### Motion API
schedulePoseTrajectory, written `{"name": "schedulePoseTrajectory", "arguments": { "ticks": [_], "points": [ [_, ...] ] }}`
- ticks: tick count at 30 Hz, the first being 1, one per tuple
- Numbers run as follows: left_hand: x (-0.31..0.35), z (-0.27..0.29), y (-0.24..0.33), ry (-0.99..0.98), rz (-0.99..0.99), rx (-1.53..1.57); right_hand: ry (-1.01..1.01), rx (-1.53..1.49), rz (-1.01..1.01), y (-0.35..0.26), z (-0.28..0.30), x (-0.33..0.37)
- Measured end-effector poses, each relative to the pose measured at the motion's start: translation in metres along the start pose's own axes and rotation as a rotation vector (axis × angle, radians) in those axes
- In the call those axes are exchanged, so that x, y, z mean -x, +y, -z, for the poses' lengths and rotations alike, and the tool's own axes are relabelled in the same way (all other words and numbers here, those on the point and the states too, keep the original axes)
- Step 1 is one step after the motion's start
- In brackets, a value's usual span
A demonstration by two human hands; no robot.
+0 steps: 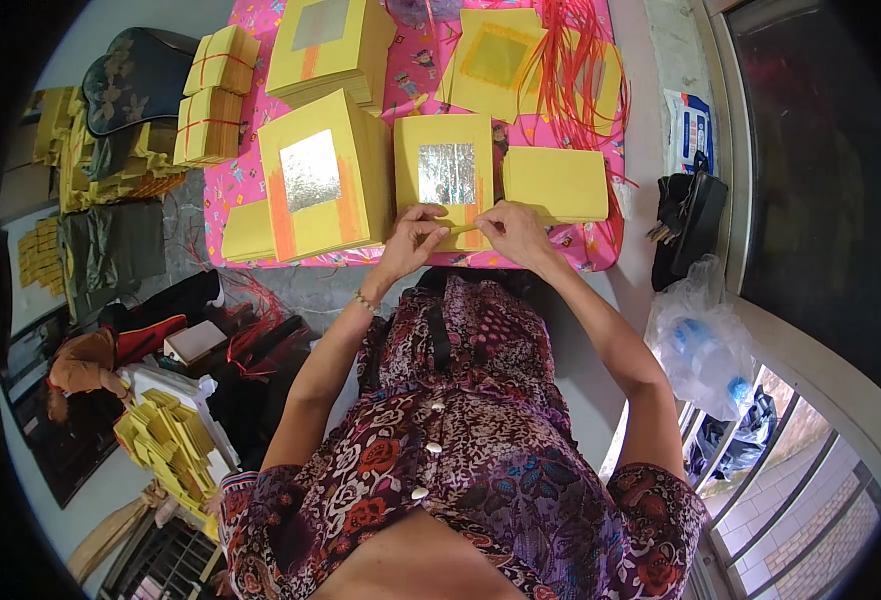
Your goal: The person is bundling and organizing sheets of yellow spirit money (joss paper) at a workstation.
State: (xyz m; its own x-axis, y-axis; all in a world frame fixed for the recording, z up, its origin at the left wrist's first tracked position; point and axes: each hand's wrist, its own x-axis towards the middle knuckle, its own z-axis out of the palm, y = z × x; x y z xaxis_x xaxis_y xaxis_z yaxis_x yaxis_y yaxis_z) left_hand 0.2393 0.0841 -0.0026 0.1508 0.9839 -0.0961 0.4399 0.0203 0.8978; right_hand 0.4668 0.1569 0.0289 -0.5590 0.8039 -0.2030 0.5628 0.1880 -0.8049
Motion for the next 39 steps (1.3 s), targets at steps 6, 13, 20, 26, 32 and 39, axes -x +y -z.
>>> {"name": "schedulePoseTrajectory", "arguments": {
  "ticks": [6, 13, 20, 26, 32, 39],
  "points": [
    [0.002, 0.0, -0.001, 0.006, -0.017, 0.017, -0.011, 0.098, 0.082, -0.012, 0.002, 0.005],
    [0.005, 0.011, 0.026, -0.018, -0.159, -0.252, 0.069, 0.458, 0.383, -0.011, -0.007, 0.004],
    [0.002, 0.009, 0.034, 0.045, -0.129, -0.445, 0.063, 0.336, 0.276, -0.017, 0.006, -0.004],
    [-0.025, 0.017, 0.055, -0.152, 0.093, -0.709, 0.127, 0.28, 0.281, -0.02, 0.019, -0.024],
    [-0.021, 0.009, 0.067, 0.405, -0.217, -0.724, 0.128, 0.178, 0.163, -0.024, 0.038, -0.059],
    [-0.033, -0.008, 0.054, 0.248, -0.206, -0.69, 0.146, 0.11, 0.037, 0.008, 0.045, -0.121]
  ]
}}
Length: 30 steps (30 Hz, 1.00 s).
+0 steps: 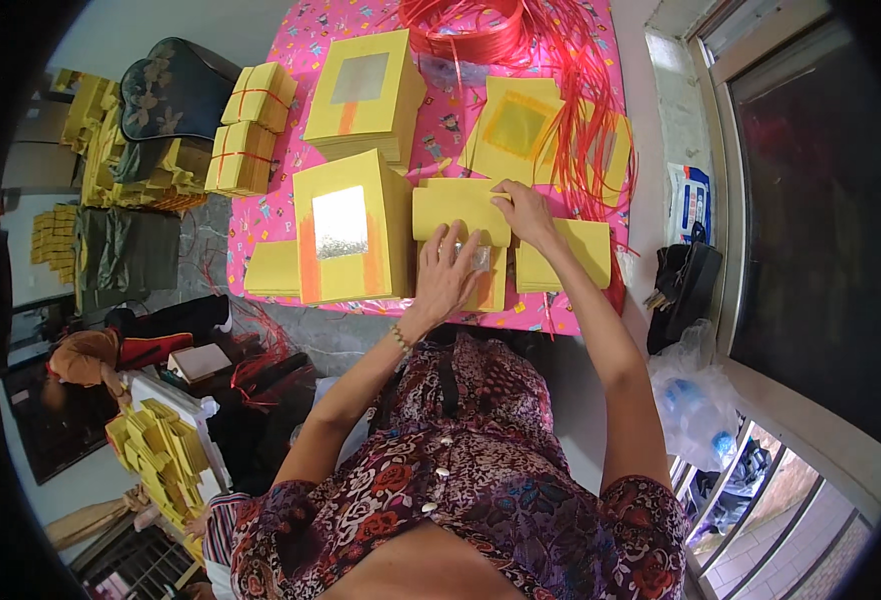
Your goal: The person is bundling and organizing sheets of yellow spirit money (joss paper) at a workstation.
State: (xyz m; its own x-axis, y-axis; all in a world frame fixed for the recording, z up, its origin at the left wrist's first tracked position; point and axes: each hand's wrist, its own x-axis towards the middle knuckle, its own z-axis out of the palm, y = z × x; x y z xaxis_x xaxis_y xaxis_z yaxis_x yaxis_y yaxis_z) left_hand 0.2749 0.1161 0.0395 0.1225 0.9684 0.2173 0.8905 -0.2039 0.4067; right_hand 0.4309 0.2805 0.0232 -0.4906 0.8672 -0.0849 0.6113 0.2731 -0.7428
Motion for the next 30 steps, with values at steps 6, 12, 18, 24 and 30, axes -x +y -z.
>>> {"name": "schedulePoseTrajectory", "arguments": {
  "ticks": [6, 12, 18, 24, 30],
  "points": [
    [-0.02, -0.011, -0.011, -0.089, 0.041, -0.083, -0.047, 0.031, -0.07, 0.013, -0.008, -0.029],
    [-0.022, -0.023, -0.018, -0.097, 0.082, -0.061, 0.097, 0.274, 0.111, 0.003, -0.015, -0.04],
    [-0.023, -0.028, -0.019, -0.087, 0.072, -0.059, -0.082, 0.186, 0.18, -0.007, -0.036, -0.058],
    [-0.023, -0.031, -0.02, -0.104, 0.084, -0.076, -0.203, 0.232, 0.137, -0.01, -0.048, -0.067],
    [-0.023, -0.033, -0.02, -0.083, 0.078, -0.038, -0.173, 0.214, 0.155, -0.012, -0.046, -0.062]
  ]
}}
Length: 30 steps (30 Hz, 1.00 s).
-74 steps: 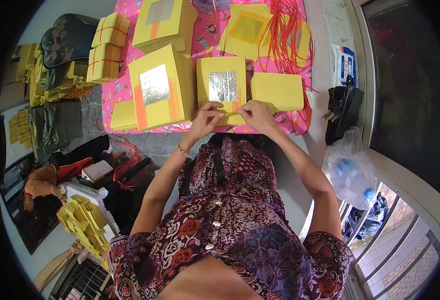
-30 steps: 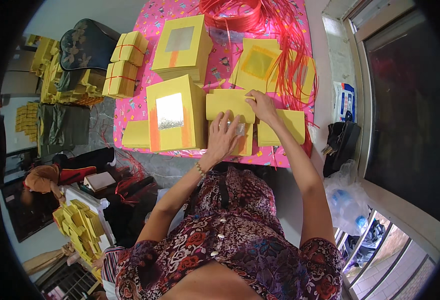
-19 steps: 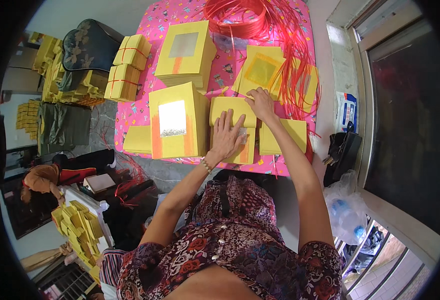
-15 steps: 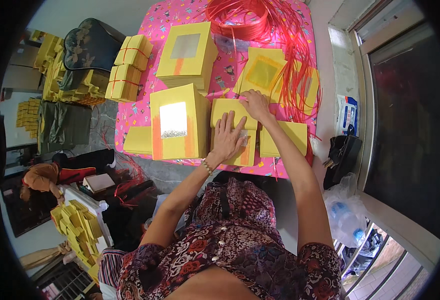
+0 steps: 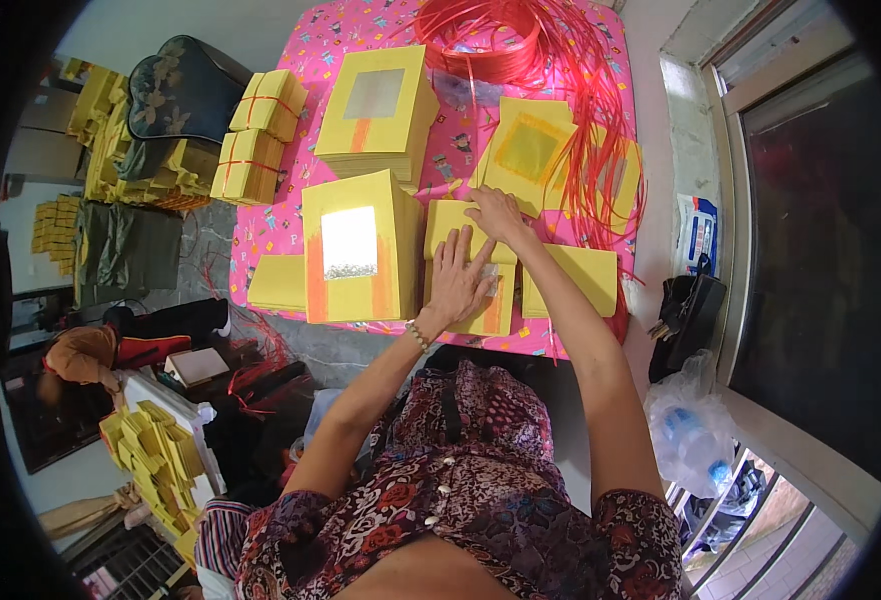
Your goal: The person is bundling and organizing sheets of yellow spirit money (joss paper) at a workstation.
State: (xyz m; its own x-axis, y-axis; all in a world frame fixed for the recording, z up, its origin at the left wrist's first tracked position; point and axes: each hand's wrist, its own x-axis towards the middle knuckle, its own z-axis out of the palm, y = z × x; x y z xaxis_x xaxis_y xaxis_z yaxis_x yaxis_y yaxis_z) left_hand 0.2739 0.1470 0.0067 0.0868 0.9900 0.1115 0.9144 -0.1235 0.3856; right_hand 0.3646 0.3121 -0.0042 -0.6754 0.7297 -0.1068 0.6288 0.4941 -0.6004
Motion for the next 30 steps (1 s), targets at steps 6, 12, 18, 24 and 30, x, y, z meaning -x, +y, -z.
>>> {"name": "schedulePoseTrajectory", "arguments": {
  "ticks": [6, 12, 18, 24, 30],
  "points": [
    [0.0, -0.001, -0.002, 0.006, -0.011, 0.047, 0.021, -0.003, -0.046, -0.005, -0.001, 0.001],
    [0.001, -0.003, -0.002, -0.014, 0.001, 0.058, -0.006, 0.148, 0.004, -0.011, 0.0, 0.0],
    [0.002, -0.003, -0.006, 0.006, 0.005, 0.138, -0.047, 0.175, -0.042, -0.018, -0.002, -0.001],
    [0.008, -0.002, -0.002, 0.026, 0.009, 0.033, -0.064, 0.252, -0.053, -0.03, 0.0, 0.003],
    [0.014, 0.0, 0.002, -0.011, 0.024, -0.005, -0.042, 0.252, -0.045, -0.032, -0.002, 0.004]
  ]
}}
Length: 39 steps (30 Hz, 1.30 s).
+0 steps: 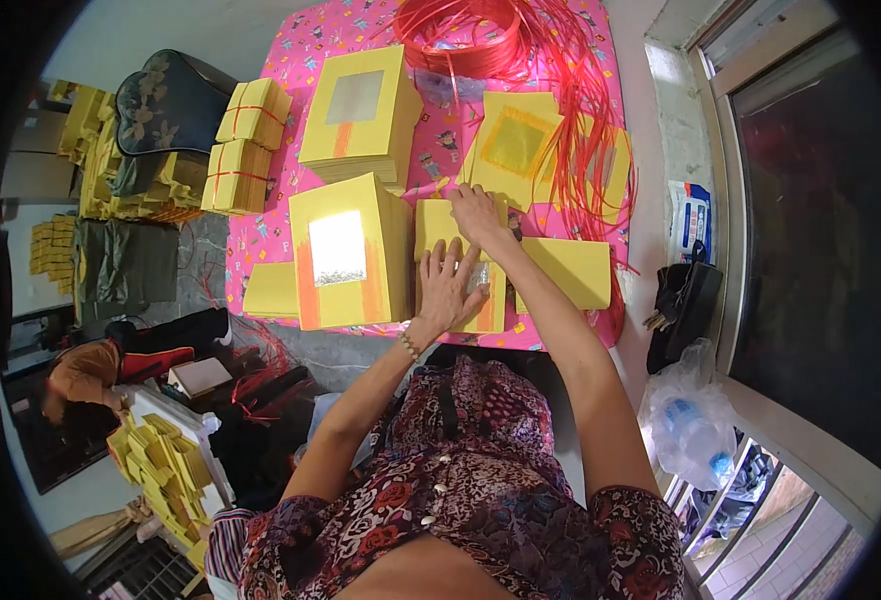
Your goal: The person is bundling and organizing sheets of yellow spirit money (joss paper) at a workstation.
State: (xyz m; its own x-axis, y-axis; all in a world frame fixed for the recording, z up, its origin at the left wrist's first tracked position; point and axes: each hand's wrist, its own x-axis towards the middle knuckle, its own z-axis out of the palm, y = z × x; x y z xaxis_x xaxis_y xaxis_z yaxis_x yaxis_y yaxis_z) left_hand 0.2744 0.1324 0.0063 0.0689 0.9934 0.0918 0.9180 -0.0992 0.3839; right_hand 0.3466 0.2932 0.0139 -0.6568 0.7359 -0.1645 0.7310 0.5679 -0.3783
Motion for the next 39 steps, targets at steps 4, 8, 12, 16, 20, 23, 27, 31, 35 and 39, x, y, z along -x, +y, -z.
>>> {"name": "schedulePoseTrajectory", "arguments": {
  "ticks": [4, 8, 12, 16, 20, 23, 27, 31, 35, 39],
  "points": [
    [0.002, 0.0, 0.0, 0.012, -0.019, 0.057, 0.007, -0.001, 0.012, 0.003, -0.001, 0.0],
    [0.005, -0.003, -0.004, 0.012, -0.022, 0.037, -0.011, -0.008, 0.008, -0.002, 0.002, -0.001],
    [0.005, -0.003, -0.004, -0.002, -0.035, 0.049, 0.007, -0.003, 0.008, 0.001, -0.003, -0.001],
    [0.003, -0.005, -0.002, -0.012, -0.031, 0.066, -0.004, -0.029, -0.002, 0.006, -0.005, 0.004],
    [0.006, -0.012, -0.008, -0.026, -0.046, 0.045, 0.388, -0.01, 0.104, -0.006, -0.01, 0.041],
    [0.01, -0.013, -0.012, -0.011, -0.036, 0.113, 0.336, 0.088, 0.088, -0.021, -0.02, 0.097],
    [0.008, -0.014, -0.009, 0.014, -0.047, 0.114, 0.19, 0.14, 0.01, -0.021, -0.038, 0.144],
    [0.007, -0.014, -0.005, 0.056, -0.044, 0.162, 0.151, 0.209, 0.02, -0.014, -0.039, 0.155],
    [0.009, -0.014, -0.006, 0.042, -0.029, 0.141, 0.074, 0.228, 0.028, -0.016, -0.037, 0.159],
    [0.009, -0.018, -0.007, 0.058, -0.051, 0.135, 0.047, 0.214, 0.037, -0.01, -0.04, 0.157]
  ]
}}
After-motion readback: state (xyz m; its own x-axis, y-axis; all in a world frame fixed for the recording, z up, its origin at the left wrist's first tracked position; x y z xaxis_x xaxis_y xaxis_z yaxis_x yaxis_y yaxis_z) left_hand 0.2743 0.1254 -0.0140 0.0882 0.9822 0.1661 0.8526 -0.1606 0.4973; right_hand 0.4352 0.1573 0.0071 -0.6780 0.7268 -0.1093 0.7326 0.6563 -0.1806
